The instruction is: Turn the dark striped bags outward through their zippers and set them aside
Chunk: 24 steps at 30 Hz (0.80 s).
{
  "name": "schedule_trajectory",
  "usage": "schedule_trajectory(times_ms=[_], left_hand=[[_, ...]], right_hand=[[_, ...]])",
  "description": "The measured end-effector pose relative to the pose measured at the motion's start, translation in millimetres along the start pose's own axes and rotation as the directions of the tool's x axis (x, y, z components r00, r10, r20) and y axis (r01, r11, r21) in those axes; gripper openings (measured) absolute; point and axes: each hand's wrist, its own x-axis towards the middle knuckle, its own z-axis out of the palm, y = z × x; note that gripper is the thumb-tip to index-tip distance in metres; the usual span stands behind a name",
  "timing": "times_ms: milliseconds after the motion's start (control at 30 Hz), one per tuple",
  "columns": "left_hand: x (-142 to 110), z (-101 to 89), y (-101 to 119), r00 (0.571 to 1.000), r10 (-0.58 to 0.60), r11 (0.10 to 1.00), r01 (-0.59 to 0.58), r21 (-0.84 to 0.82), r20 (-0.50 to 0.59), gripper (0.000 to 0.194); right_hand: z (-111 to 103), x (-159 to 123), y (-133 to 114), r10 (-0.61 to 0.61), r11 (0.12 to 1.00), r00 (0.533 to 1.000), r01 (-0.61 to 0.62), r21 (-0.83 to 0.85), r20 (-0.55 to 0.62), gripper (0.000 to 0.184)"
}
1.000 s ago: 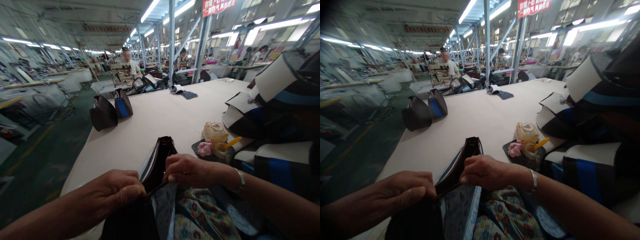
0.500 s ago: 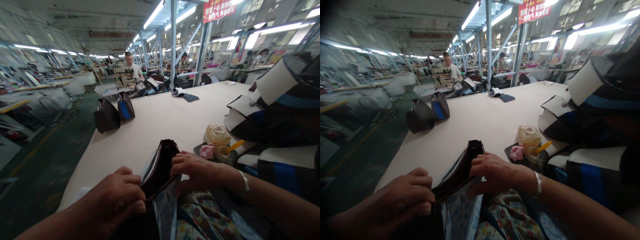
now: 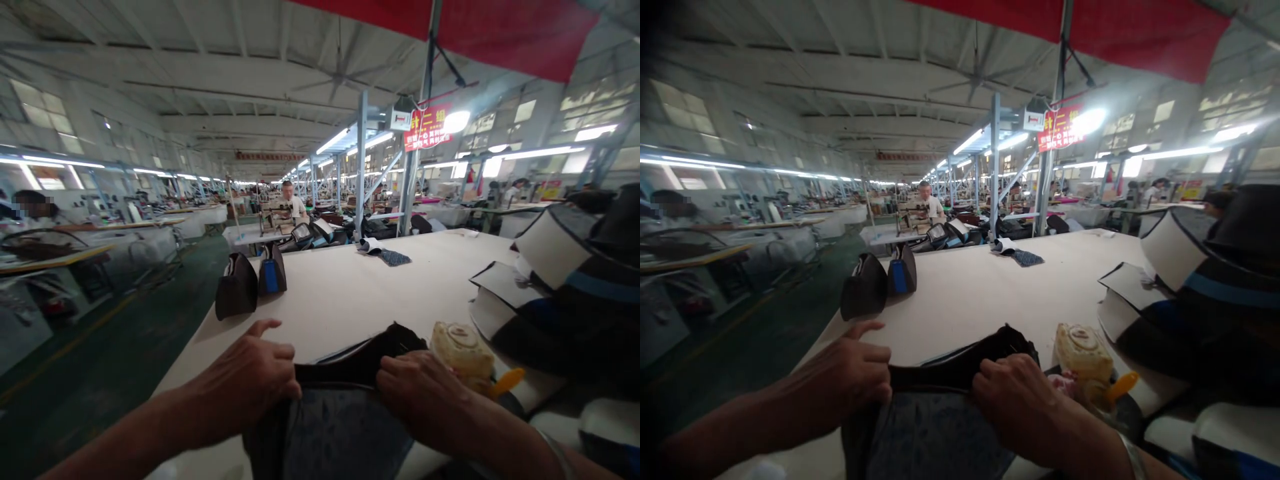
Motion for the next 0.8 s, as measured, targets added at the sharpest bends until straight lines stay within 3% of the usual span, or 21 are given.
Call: schedule_trajectory(times_ms=[67,133,200,300,333,367,467,533,600,667,800], left_hand=[[6.9,-0.4,-19.5,0.997,-0.033,0.997,0.037,0.060,-0.077,0.026],[14.9,9.5,-25.9,0.971,-0.116,0.992,0.125,0.031,-0.209,0.019],[22.5,29.3,-15.1,0.935,-0.164,0.986,0.143,-0.089,-0.315,0.042],[27.9,71.9,17.2,0.964,-0.050,0.959,-0.027,-0.284,-0.259,0.053],[27.4,87.6,26.1,0.965,-0.030,0.948,-0.056,-0.315,-0.261,0.057],[26.0,103.3,32.2,0.943,-0.033,0.940,-0.083,-0.330,-0.331,0.059],[20.0,144.9,32.7,0.803,-0.030,0.981,-0.092,-0.174,-0.595,0.061],[19.6,163.5,25.0,0.751,0.025,0.994,-0.089,-0.064,-0.660,0.065],[24.4,171.2,16.5,0.757,0.078,0.994,-0.109,-0.008,-0.648,0.069],[32.0,166.7,7.4,0.781,0.109,0.993,-0.112,0.034,-0.615,0.071],[41.4,133.2,-17.1,0.859,-0.016,1.000,0.013,-0.009,-0.512,0.066]], right_hand=[[8.8,7.5,-13.5,0.011,1.000,1.000,-0.011,-0.030,0.004,0.021],[32.4,22.8,-30.6,-0.035,0.999,0.998,0.036,-0.019,0.052,0.020],[61.9,43.7,-47.6,-0.096,0.992,0.982,0.081,0.094,0.165,0.010],[89.5,68.2,-63.7,-0.113,0.975,0.969,0.066,0.214,0.219,0.016],[90.2,70.2,-64.7,-0.117,0.972,0.970,0.067,0.227,0.215,0.020],[86.6,68.0,-63.1,-0.118,0.968,0.970,0.065,0.242,0.215,0.024],[59.9,41.5,-44.2,-0.038,0.948,0.974,-0.036,0.316,0.225,0.037],[41.3,17.8,-24.8,0.040,0.934,0.980,-0.106,0.341,0.196,0.043],[29.7,-1.1,-6.2,0.022,0.923,0.981,-0.093,0.374,0.190,0.044],[24.8,-12.1,7.1,-0.023,0.905,0.980,-0.065,0.419,0.200,0.045],[22.4,-15.5,15.4,-0.001,0.854,0.985,-0.090,0.513,0.174,0.052]])
